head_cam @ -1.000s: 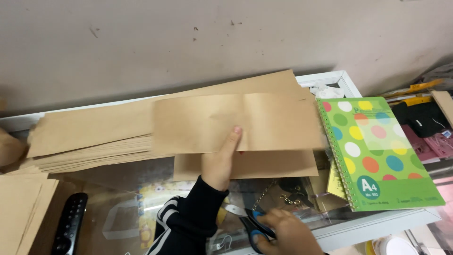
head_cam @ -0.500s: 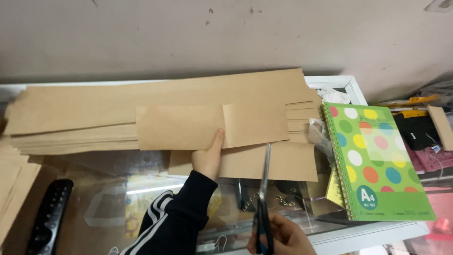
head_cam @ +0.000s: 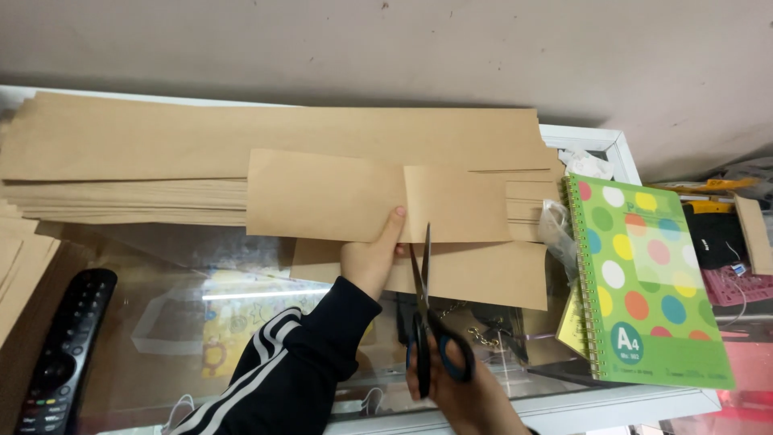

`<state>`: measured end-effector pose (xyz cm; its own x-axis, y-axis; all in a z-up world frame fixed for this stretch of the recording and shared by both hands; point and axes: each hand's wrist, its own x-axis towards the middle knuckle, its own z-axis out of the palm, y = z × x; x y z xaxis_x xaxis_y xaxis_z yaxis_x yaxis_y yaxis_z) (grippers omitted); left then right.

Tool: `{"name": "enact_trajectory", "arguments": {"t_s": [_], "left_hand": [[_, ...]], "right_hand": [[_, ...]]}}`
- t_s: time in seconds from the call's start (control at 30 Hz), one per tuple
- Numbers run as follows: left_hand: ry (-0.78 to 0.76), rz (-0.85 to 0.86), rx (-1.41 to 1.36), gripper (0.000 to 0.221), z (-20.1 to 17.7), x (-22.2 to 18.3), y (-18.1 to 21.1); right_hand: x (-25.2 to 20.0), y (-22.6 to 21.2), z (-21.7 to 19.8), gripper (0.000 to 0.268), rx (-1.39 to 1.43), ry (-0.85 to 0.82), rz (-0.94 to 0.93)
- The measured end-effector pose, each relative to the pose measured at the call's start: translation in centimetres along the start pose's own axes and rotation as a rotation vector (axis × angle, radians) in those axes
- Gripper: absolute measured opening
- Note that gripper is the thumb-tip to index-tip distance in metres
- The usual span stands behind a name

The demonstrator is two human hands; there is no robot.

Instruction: Cutting and folding brown paper strips into packaging sleeves

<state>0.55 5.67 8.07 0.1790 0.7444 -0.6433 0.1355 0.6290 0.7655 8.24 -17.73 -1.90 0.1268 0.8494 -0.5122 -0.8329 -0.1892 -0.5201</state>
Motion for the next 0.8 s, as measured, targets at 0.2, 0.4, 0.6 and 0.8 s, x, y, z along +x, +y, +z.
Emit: {"name": "enact_trajectory", "arguments": {"t_s": [0.2, 0.4, 0.6, 0.8], "left_hand": [[-0.051, 0.039, -0.042, 0.058, 0.3, -1.3, -0.1], [-0.095, 0.050, 0.011, 0.045, 0.3, -1.4, -0.3], [-0.106, 0.140, -0.054, 0.039, 0.6, -1.2, -0.9], [-0.099, 0.179, -0.036, 0.041, 0.7, -0.8, -1.4]], "right_hand": [[0.0, -2.7, 4.9, 0.048, -0.099, 0.085, -0.067], [-0.3, -3.2, 5.9, 0.048, -0.148, 0.066, -0.076], [0.0, -3.1, 5.4, 0.044, -0.149, 0.051, -0.122], [0.1, -3.3, 5.6, 0.040, -0.142, 0.025, -0.133]]}}
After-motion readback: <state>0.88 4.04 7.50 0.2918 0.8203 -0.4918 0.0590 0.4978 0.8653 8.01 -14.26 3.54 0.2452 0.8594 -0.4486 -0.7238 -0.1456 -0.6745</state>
